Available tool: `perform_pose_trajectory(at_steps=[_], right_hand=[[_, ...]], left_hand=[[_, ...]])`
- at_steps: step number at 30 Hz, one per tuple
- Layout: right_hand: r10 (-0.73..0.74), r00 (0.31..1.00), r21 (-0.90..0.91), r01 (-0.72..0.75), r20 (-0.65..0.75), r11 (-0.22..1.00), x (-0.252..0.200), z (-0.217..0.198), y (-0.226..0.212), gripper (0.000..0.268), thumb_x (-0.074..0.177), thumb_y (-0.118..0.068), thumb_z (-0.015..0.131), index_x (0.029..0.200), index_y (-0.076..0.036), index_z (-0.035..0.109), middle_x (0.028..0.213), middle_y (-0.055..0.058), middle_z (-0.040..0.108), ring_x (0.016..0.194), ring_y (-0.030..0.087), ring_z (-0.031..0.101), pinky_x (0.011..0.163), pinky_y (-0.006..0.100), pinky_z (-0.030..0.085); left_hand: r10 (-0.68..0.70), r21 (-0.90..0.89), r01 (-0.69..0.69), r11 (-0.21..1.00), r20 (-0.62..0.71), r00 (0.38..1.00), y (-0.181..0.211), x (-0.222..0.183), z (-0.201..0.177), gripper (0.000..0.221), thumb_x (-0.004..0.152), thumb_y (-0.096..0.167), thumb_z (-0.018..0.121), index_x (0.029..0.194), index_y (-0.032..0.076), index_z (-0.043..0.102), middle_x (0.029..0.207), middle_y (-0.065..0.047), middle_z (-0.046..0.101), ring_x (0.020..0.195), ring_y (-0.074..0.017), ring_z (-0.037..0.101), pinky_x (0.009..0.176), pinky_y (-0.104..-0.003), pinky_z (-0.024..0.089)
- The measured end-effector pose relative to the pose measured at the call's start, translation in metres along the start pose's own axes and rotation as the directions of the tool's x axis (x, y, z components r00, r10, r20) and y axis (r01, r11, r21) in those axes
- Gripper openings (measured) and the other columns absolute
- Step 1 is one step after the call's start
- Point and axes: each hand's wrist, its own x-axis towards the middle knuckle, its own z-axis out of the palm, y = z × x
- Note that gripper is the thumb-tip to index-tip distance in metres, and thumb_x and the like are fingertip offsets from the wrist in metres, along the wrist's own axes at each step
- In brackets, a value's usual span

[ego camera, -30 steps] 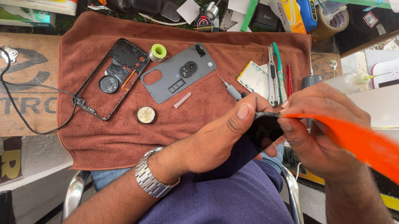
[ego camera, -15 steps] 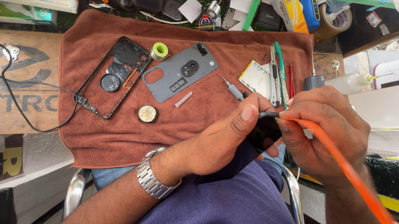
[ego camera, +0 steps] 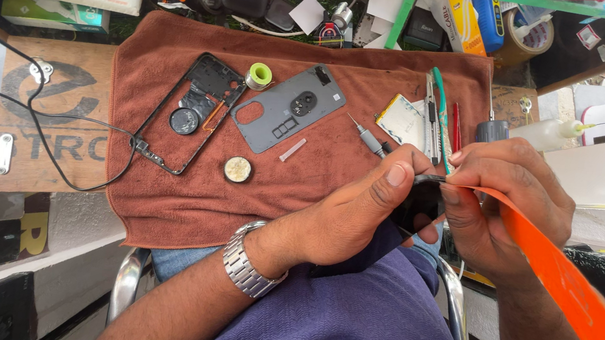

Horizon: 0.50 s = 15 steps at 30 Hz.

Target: The person applies a liquid adhesive along the edges of a smartphone screen using a syringe. They then use an orange plastic pry tool to separate the screen from the phone's chassis. Finally, they use a screwdriver to remove screws from the back of the device.

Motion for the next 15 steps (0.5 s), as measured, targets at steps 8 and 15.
perform_pose_trajectory(at_steps=[8,15], right_hand=[[0.052,0.998,0.018,-0.052,0.034,0.998,-0.0028,-0.0030,-0.0003,0.017,0.103,-0.016,0.076,0.104,-0.003,0.065,0.097,0.011,0.067,0.084,0.018,0.067,0.072,0.025,0.052],[0.020,1.000,-0.025,-0.020,0.006,0.999,-0.0029,-0.0006,-0.0016,0.017,0.101,-0.015,0.076,0.101,-0.003,0.064,0.100,0.010,0.066,0.082,0.018,0.066,0.070,0.026,0.052]], left_hand=[[0.026,0.115,-0.022,0.993,-0.032,0.999,0.0050,-0.0006,0.0026,0.063,0.111,0.066,0.026,0.128,0.008,0.045,0.104,-0.005,0.058,0.097,-0.0107,0.060,0.081,-0.026,0.051],[0.011,0.129,-0.006,0.992,-0.042,0.999,0.0063,-0.0013,0.0052,0.061,0.111,0.063,0.023,0.128,0.008,0.042,0.107,-0.007,0.059,0.097,-0.0113,0.061,0.082,-0.027,0.051]])
